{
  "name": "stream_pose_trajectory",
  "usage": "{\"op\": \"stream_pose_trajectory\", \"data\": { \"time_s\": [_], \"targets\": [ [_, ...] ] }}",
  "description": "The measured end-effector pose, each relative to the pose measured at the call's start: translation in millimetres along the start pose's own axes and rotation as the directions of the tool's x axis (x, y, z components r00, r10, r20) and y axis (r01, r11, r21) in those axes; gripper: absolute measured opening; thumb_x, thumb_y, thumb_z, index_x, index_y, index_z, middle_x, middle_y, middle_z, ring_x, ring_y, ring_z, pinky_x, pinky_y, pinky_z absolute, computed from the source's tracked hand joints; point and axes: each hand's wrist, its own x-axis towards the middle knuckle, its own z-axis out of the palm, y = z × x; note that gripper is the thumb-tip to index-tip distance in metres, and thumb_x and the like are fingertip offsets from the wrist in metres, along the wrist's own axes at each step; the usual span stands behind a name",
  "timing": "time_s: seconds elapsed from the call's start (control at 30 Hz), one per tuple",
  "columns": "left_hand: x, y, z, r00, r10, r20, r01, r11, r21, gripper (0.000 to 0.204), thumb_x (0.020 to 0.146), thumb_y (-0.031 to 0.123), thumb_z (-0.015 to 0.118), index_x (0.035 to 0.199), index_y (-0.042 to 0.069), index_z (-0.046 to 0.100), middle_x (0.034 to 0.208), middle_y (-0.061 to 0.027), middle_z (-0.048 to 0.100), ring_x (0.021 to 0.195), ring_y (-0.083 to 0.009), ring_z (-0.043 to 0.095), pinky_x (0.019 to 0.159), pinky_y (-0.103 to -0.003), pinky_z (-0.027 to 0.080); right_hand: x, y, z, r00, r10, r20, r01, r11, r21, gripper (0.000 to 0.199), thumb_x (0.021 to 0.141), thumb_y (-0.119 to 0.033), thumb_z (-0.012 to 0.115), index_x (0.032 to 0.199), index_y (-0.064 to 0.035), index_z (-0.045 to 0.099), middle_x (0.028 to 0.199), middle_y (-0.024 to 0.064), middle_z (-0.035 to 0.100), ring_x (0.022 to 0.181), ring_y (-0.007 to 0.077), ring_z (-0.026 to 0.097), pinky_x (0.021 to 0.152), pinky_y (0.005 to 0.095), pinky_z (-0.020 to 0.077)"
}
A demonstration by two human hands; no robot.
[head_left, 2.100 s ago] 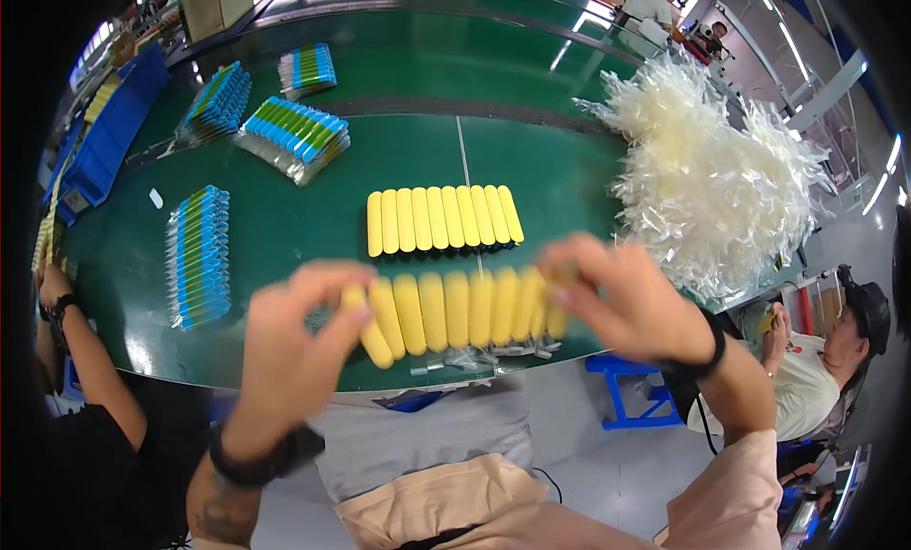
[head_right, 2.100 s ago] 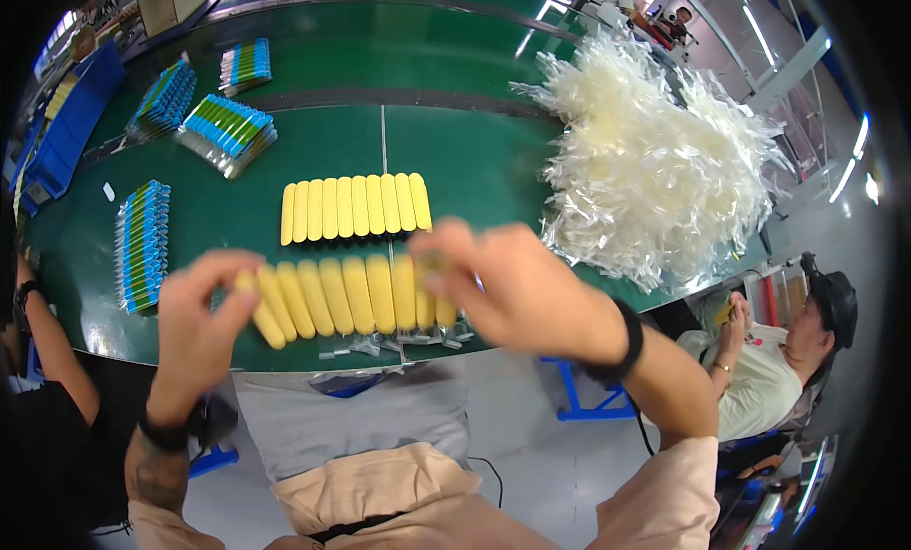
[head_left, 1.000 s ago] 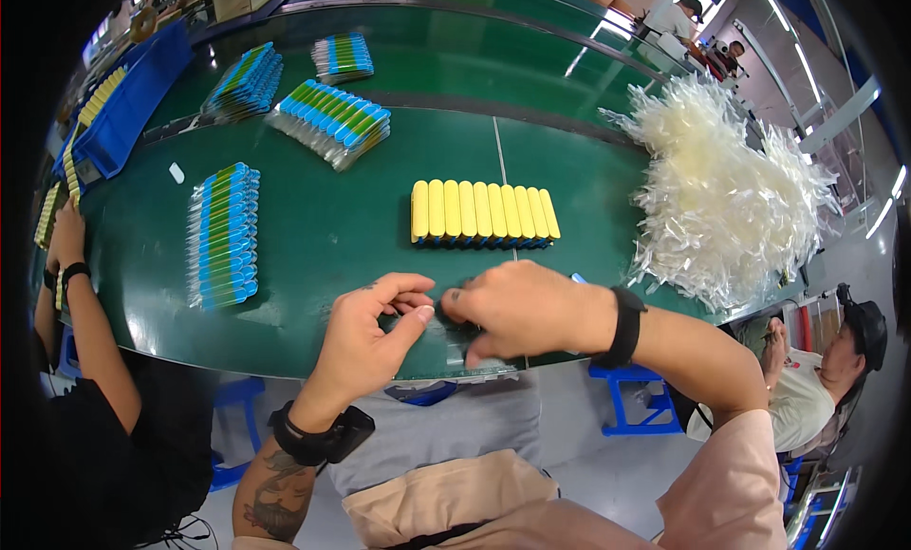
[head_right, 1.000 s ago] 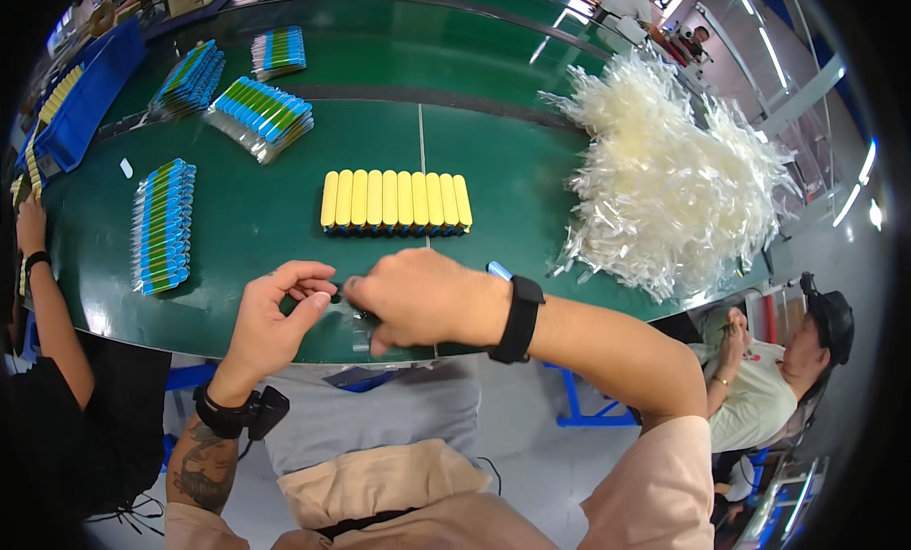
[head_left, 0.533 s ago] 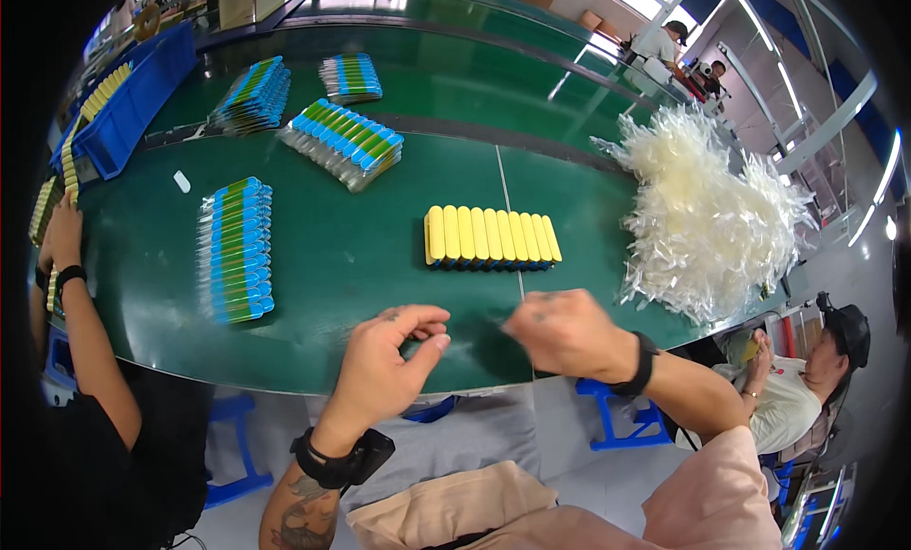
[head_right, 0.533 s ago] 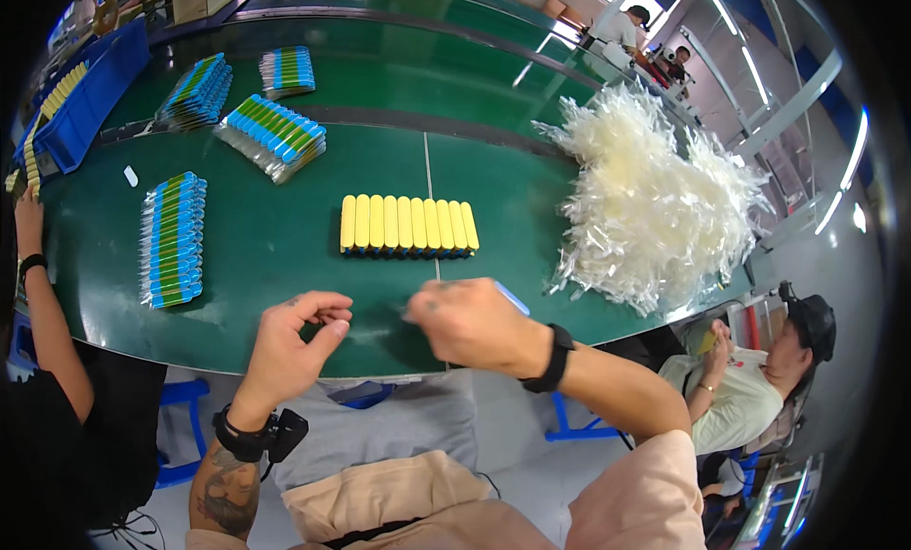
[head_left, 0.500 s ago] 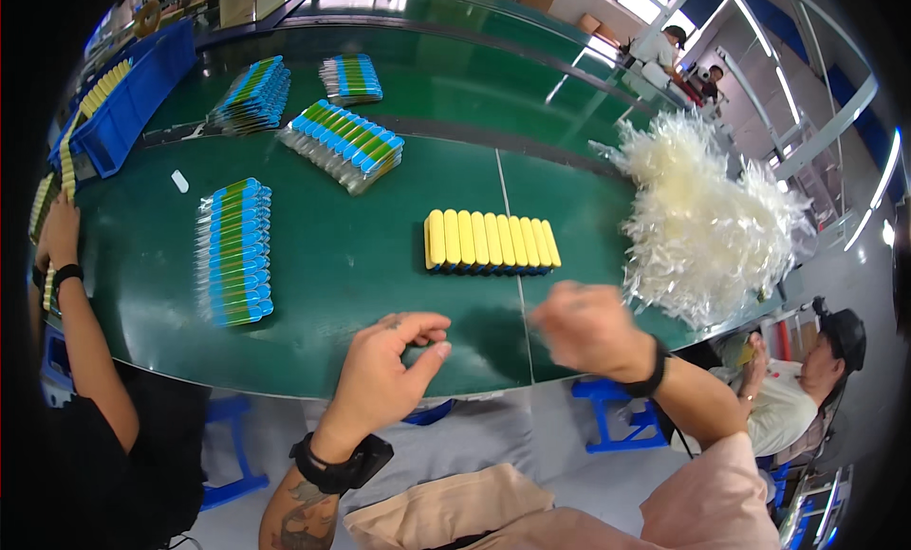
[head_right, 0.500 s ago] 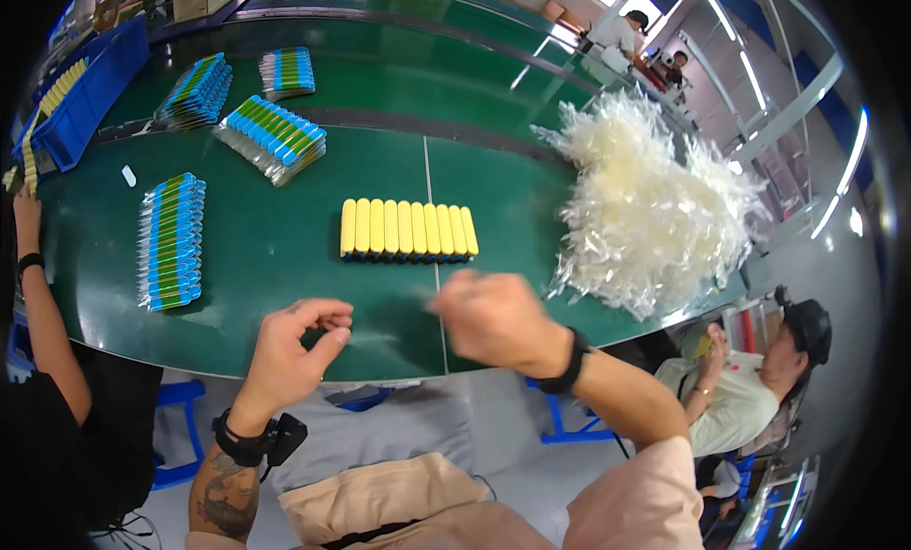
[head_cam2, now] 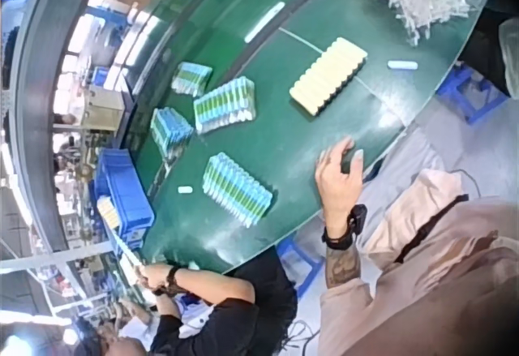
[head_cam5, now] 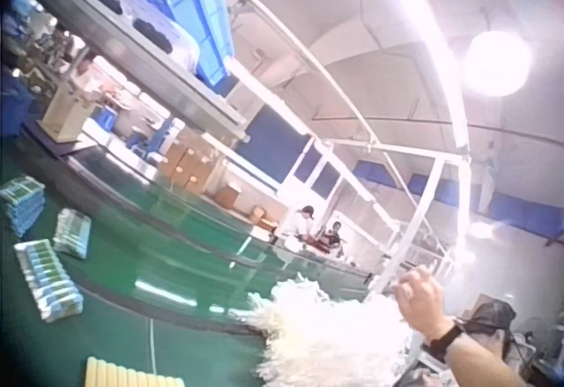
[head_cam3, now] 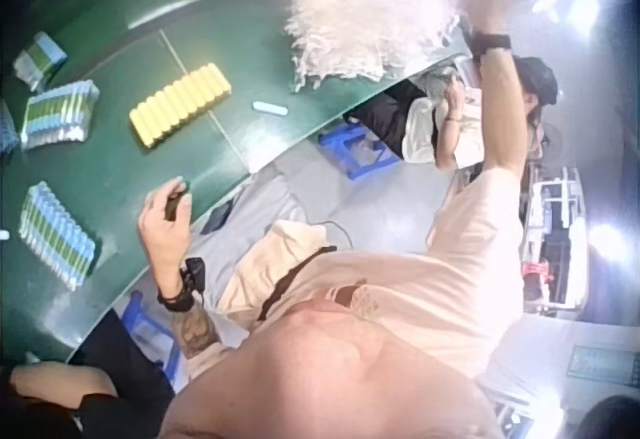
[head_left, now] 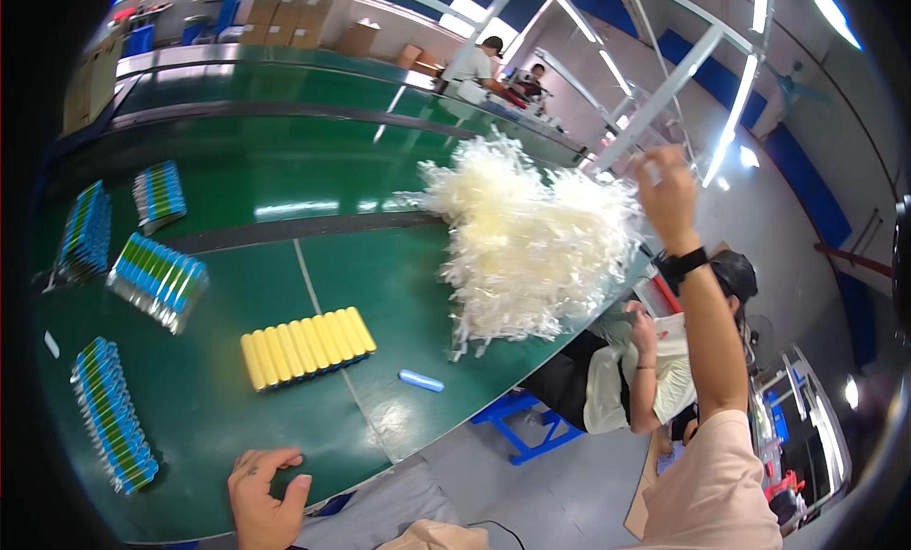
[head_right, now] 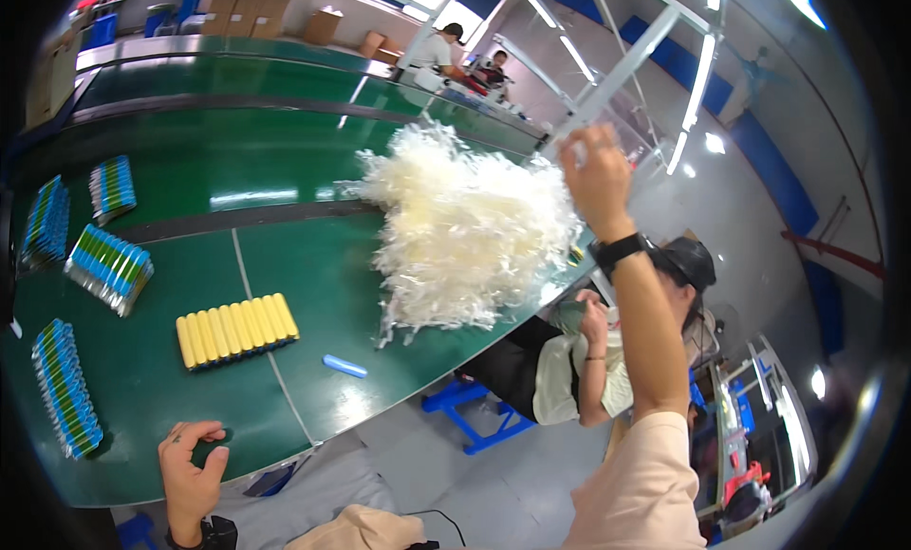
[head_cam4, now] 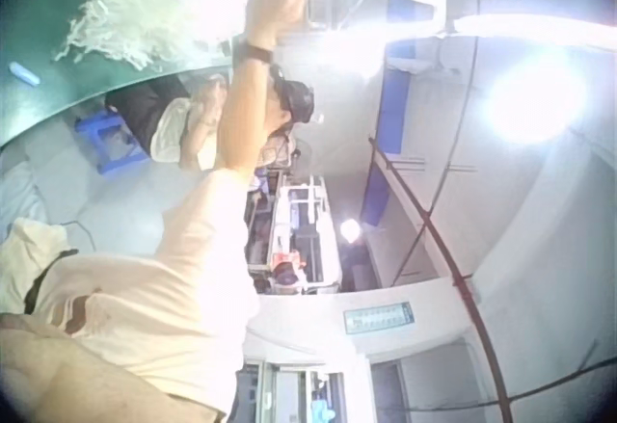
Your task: The person picks up a row of yellow batteries, places them onto a strip of adhesive tape, and presses the tape against them. They then pick up a row of blue and green batteries, place them onto another strip of tape, and press the tape against them.
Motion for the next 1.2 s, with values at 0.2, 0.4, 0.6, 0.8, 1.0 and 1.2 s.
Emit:
{"op": "stream_pose_trajectory", "data": {
  "time_s": [0.2, 0.4, 0.6, 0.8, 1.0, 1.2],
  "targets": [
    [6, -5, 2, 0.996, 0.078, 0.044, -0.076, 0.996, -0.051, 0.026, 0.08, 0.019, 0.078, 0.102, 0.006, 0.072, 0.09, -0.0099, 0.074, 0.084, -0.0322, 0.069, 0.08, -0.041, 0.053, -140, -5, 108, 0.917, -0.362, 0.167, 0.386, 0.911, -0.144, 0.023, 0.097, -0.015, 0.055, 0.109, 0.0033, 0.059, 0.11, 0.0219, 0.061, 0.103, 0.0373, 0.056, 0.089, 0.05, 0.0441],
    [-5, -8, -4, 0.998, 0.043, 0.047, -0.041, 0.998, -0.036, 0.024, 0.088, 0.022, 0.072, 0.108, 0.008, 0.07, 0.098, -0.0101, 0.073, 0.092, -0.0308, 0.068, 0.084, -0.041, 0.052, -43, -69, 49, 0.954, 0.079, 0.288, -0.137, 0.972, 0.188, 0.024, 0.094, -0.016, 0.06, 0.109, 0.0025, 0.061, 0.123, 0.0216, 0.059, 0.115, 0.0396, 0.057, 0.102, 0.046, 0.0415],
    [-21, -5, -40, 0.918, 0.297, -0.261, -0.235, 0.941, 0.245, 0.023, 0.076, 0.01, 0.08, 0.098, 0.009, 0.073, 0.096, -0.006, 0.07, 0.091, -0.0291, 0.066, 0.078, -0.039, 0.055, -8, -285, -29, 0.786, -0.409, 0.463, -0.202, 0.538, 0.818, 0.054, 0.07, -0.013, 0.078, 0.12, -0.0008, 0.062, 0.127, 0.0228, 0.058, 0.119, 0.0417, 0.057, 0.102, 0.0462, 0.0463],
    [-29, -16, -144, 0.983, 0.141, -0.113, 0.011, 0.578, 0.816, 0.055, 0.07, 0.021, 0.085, 0.12, 0.011, 0.066, 0.123, -0.0099, 0.061, 0.114, -0.0334, 0.057, 0.099, -0.048, 0.042, 16, -433, -58, 0.459, -0.865, 0.204, -0.206, 0.119, 0.971, 0.075, 0.085, -0.032, 0.074, 0.142, 0.0063, 0.043, 0.149, 0.03, 0.038, 0.118, 0.047, 0.058, 0.098, 0.0483, 0.0522],
    [-26, -21, -178, 0.999, 0.038, -0.006, -0.019, 0.622, 0.783, 0.033, 0.082, 0.022, 0.078, 0.112, 0.009, 0.072, 0.116, -0.0074, 0.07, 0.114, -0.0281, 0.061, 0.101, -0.046, 0.041, 35, -516, -43, 0.626, -0.774, 0.098, -0.02, 0.11, 0.994, 0.08, 0.083, -0.03, 0.075, 0.144, 0.008, 0.041, 0.152, 0.028, 0.035, 0.115, 0.0466, 0.06, 0.089, 0.0481, 0.0578],
    [-24, -28, -188, 0.995, -0.09, -0.036, 0.093, 0.776, 0.624, 0.019, 0.092, 0.02, 0.069, 0.104, 0.007, 0.076, 0.114, -0.0094, 0.074, 0.111, -0.0288, 0.064, 0.101, -0.044, 0.043, 31, -530, -35, 0.63, -0.772, 0.078, -0.005, 0.096, 0.995, 0.085, 0.085, -0.036, 0.073, 0.148, 0.0075, 0.036, 0.155, 0.0298, 0.031, 0.115, 0.0487, 0.057, 0.091, 0.05, 0.0562]
  ]
}}
